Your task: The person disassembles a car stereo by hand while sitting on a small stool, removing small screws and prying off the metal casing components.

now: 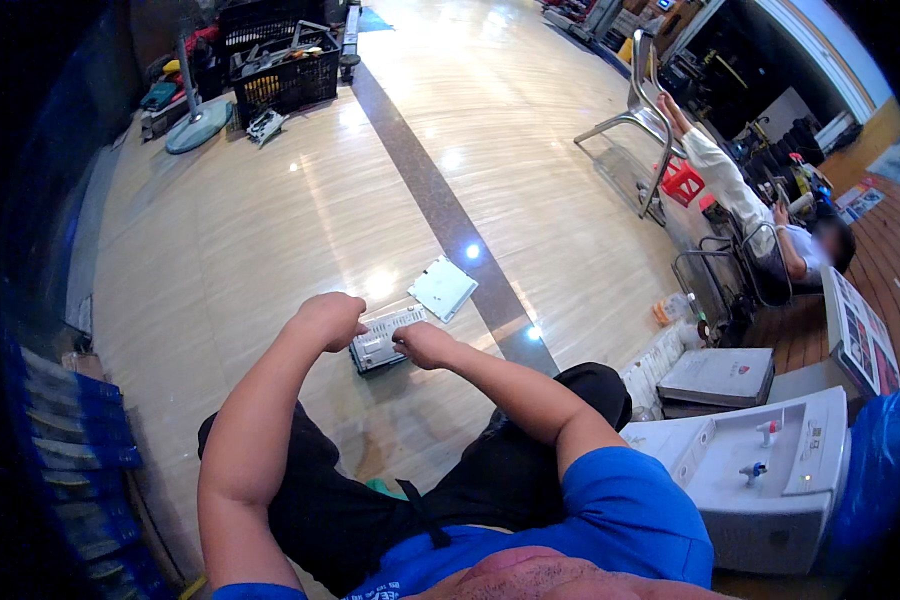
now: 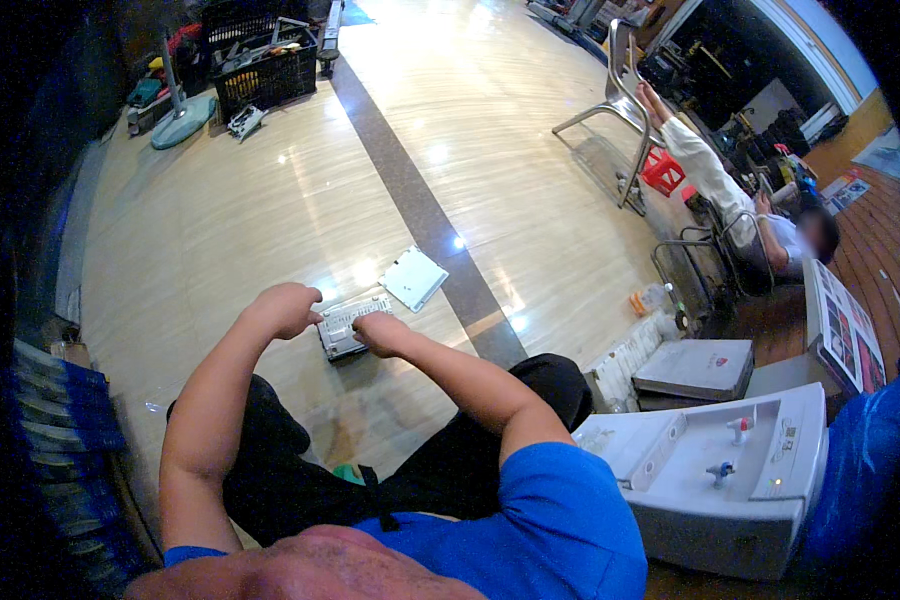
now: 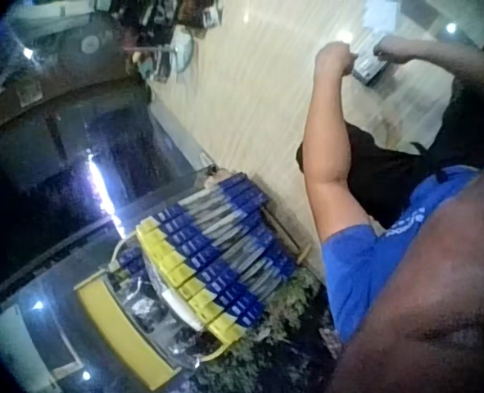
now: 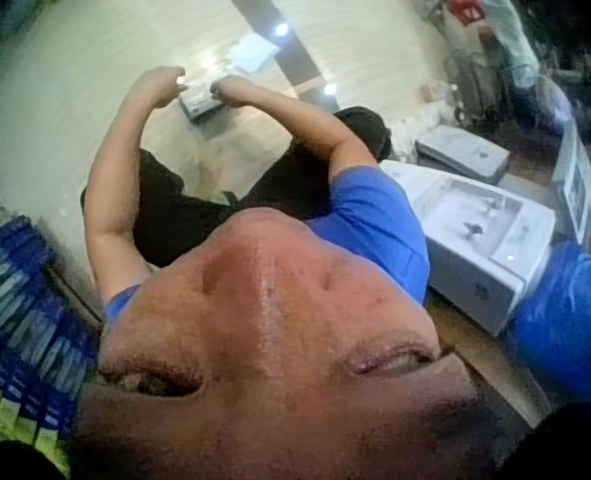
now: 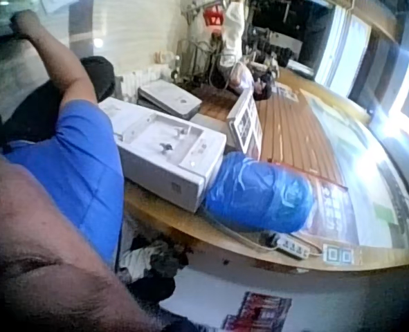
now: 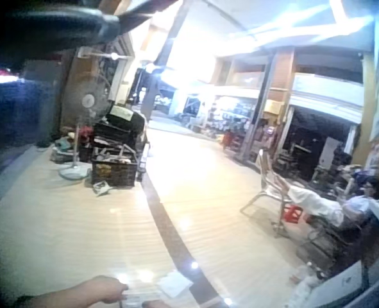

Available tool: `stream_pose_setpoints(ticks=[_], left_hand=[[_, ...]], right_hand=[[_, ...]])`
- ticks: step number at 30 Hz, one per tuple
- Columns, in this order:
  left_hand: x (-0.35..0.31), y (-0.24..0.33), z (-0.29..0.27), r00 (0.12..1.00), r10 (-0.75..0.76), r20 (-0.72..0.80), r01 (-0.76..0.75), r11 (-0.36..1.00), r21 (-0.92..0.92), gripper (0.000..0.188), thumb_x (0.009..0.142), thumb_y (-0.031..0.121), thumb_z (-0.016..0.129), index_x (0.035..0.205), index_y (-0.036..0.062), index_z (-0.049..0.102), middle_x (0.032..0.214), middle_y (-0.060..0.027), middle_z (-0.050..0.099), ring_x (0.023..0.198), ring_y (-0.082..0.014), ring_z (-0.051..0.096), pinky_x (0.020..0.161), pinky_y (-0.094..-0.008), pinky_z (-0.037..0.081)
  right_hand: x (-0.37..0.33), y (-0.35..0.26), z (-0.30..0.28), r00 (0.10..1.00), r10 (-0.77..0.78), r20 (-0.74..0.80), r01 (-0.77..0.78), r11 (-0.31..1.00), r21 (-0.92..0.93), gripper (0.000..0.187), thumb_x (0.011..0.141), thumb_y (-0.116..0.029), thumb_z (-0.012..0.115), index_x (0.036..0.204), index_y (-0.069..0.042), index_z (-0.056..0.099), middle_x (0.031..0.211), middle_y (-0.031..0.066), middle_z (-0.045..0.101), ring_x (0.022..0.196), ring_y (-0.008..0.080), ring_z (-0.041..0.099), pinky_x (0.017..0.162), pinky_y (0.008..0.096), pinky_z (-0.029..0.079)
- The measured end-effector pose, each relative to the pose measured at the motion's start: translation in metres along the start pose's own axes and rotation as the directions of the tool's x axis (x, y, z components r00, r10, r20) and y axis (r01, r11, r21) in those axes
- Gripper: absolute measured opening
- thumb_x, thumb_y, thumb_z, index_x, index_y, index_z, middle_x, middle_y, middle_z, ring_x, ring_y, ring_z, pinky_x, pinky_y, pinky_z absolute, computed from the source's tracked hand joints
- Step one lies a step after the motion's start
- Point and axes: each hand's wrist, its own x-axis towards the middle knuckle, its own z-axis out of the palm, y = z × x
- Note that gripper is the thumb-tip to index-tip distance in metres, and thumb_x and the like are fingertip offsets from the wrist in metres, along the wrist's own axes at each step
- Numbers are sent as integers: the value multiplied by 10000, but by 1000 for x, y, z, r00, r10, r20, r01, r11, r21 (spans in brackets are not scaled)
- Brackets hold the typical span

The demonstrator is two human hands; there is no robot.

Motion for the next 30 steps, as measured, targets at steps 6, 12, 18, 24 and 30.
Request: stream_pose_setpoints(ticks=[6, 12, 18, 24, 30], left_hand=[[3, -2, 5, 997, 34, -73, -34, 999, 4, 333, 902, 340, 651, 1096, 70, 652, 1066, -160, 684, 1026, -339, 641, 835, -453, 525], [3, -2, 1, 999, 2, -34, -3, 1000, -24, 419, 889, 342, 667, 1207, 73, 628, 1138, -184, 660, 1077, -369, 612, 902, -461, 498], [10, -3, 7, 999, 26, -35, -28, 999, -35, 403, 884, 323, 675, 1193, 68, 631, 1131, -187, 661, 1073, -371, 612, 905, -458, 497], [4, -5, 7, 993, 54, -107, -56, 998, -7, 322, 892, 311, 661, 1098, 63, 648, 1059, -176, 680, 1013, -356, 640, 844, -462, 521], [9, -8, 7, 999, -9, -39, 8, 999, -32, 392, 882, 297, 676, 1197, 69, 628, 1120, -183, 667, 1069, -370, 617, 902, -459, 501]], right_hand=[[3, 4, 2, 1000, -1, -7, 1, 1000, -12, 256, 916, -246, 576, 993, -20, 666, 906, 235, 672, 900, 411, 645, 802, 498, 504], [6, 7, 3, 1000, 10, -10, -10, 1000, -17, 227, 912, -208, 548, 962, -20, 664, 868, 238, 674, 871, 418, 650, 789, 508, 506], [6, 14, 13, 1000, 3, -25, -4, 1000, -20, 228, 909, -213, 548, 971, -29, 668, 909, 232, 676, 895, 417, 648, 800, 513, 508], [4, 5, 4, 999, 6, -51, -6, 1000, 12, 248, 922, -230, 559, 1000, -23, 672, 932, 222, 681, 912, 406, 645, 808, 492, 511], [2, -7, -5, 996, -14, -84, 22, 994, 104, 248, 917, -222, 577, 1004, -4, 658, 928, 220, 677, 914, 413, 636, 816, 479, 503]])
